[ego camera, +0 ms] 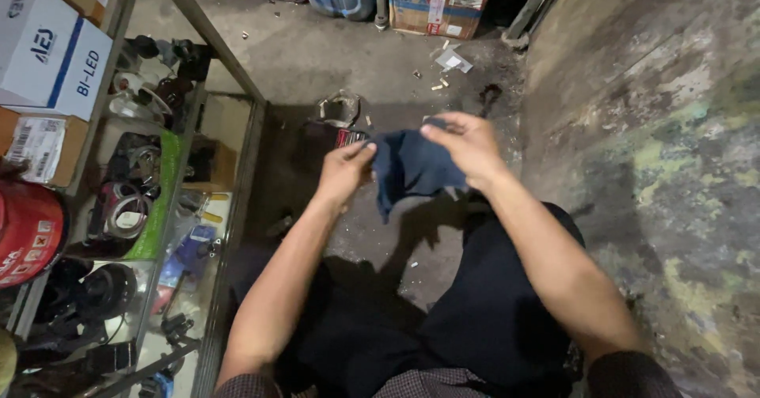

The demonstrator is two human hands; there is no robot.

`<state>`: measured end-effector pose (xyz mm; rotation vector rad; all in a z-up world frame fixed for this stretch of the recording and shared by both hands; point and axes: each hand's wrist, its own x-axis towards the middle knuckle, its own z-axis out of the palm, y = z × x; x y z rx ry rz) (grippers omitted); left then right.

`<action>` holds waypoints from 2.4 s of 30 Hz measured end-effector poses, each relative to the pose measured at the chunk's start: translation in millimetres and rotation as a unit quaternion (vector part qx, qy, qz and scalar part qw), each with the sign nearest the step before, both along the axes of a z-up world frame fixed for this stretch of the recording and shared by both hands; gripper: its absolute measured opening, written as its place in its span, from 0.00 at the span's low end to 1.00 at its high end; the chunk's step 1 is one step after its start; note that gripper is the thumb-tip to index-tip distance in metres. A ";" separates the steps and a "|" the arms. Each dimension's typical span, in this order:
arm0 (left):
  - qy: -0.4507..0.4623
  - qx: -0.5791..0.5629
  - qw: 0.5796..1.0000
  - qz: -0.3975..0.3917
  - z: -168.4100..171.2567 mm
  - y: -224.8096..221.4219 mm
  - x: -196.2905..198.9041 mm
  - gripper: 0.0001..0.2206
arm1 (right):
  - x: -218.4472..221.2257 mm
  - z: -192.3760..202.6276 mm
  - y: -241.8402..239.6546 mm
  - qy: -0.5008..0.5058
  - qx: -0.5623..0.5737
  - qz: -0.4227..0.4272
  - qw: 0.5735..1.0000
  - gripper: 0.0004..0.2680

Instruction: Cleaning and wiping metal bolts one by one using a blue cloth.

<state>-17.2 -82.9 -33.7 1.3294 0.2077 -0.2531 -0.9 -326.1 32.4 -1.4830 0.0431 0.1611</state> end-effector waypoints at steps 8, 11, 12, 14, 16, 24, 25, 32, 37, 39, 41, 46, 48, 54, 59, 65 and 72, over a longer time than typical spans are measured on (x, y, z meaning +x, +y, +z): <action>0.047 -0.111 0.993 -0.009 -2.2 -32.4 -14.4 0.16 | -19.3 -42.1 40.0 -0.217 -0.214 0.067 0.950 0.11; 0.042 -0.167 0.985 0.018 -6.5 -30.3 -11.5 0.16 | -29.9 -21.6 47.3 -0.270 -0.281 0.053 0.919 0.11; 0.031 -0.197 0.980 0.029 -10.2 -28.7 -10.3 0.16 | -34.0 -12.8 49.1 -0.301 -0.319 0.056 0.897 0.13; -0.004 -0.210 0.977 0.025 -30.2 -21.8 -5.9 0.15 | -32.0 -21.3 49.9 -0.351 -0.312 0.068 0.880 0.15; -0.040 -0.222 0.974 0.021 -33.4 -19.0 -4.5 0.16 | -33.2 -27.9 52.3 -0.399 -0.304 0.080 0.861 0.17; -0.210 0.083 0.968 0.113 11.8 -4.4 -0.1 0.11 | -19.9 -30.8 52.9 0.062 0.141 0.095 0.984 0.09; -0.208 0.083 0.968 0.114 16.0 -7.8 -7.2 0.11 | -25.8 -18.0 59.1 0.064 0.141 0.095 0.983 0.09; -0.405 0.317 0.858 0.002 63.8 -48.0 -47.4 0.07 | -18.1 -41.5 59.6 0.263 0.341 0.098 0.897 0.17; -0.452 0.324 0.830 -0.036 81.7 -28.7 -45.0 0.09 | -17.2 -26.3 35.8 0.012 -0.054 0.063 0.997 0.16; -0.516 0.349 0.780 0.057 94.9 -16.3 -39.4 0.15 | -17.1 -41.0 21.6 -0.097 -0.092 0.178 0.975 0.16; -0.568 0.413 0.710 0.055 129.1 -14.7 -35.1 0.20 | -18.1 -31.2 12.5 -0.083 -0.079 0.204 0.972 0.15; -0.383 0.300 0.855 -0.183 72.6 1.8 3.3 0.14 | -22.4 -8.9 -15.8 -0.066 -0.014 0.264 0.962 0.13; -0.460 0.292 0.821 -0.169 91.4 -9.9 8.2 0.16 | -21.7 6.8 -27.2 -0.079 0.042 0.240 0.967 0.13; -0.541 0.362 0.731 -0.206 136.1 -55.3 39.6 0.16 | -12.5 16.6 -39.9 0.055 0.139 0.220 0.964 0.17; -0.585 0.255 0.765 -0.087 129.0 -80.1 70.4 0.14 | -3.0 36.5 -63.4 0.059 0.170 0.044 0.983 0.12; -0.322 0.264 0.909 0.016 -37.4 -79.8 115.7 0.12 | 10.1 35.1 -93.7 0.002 0.251 -0.141 0.958 0.11; -0.029 0.487 0.852 -0.190 -257.5 -100.1 97.9 0.13 | 10.4 27.0 -119.5 -0.044 0.263 -0.261 0.928 0.16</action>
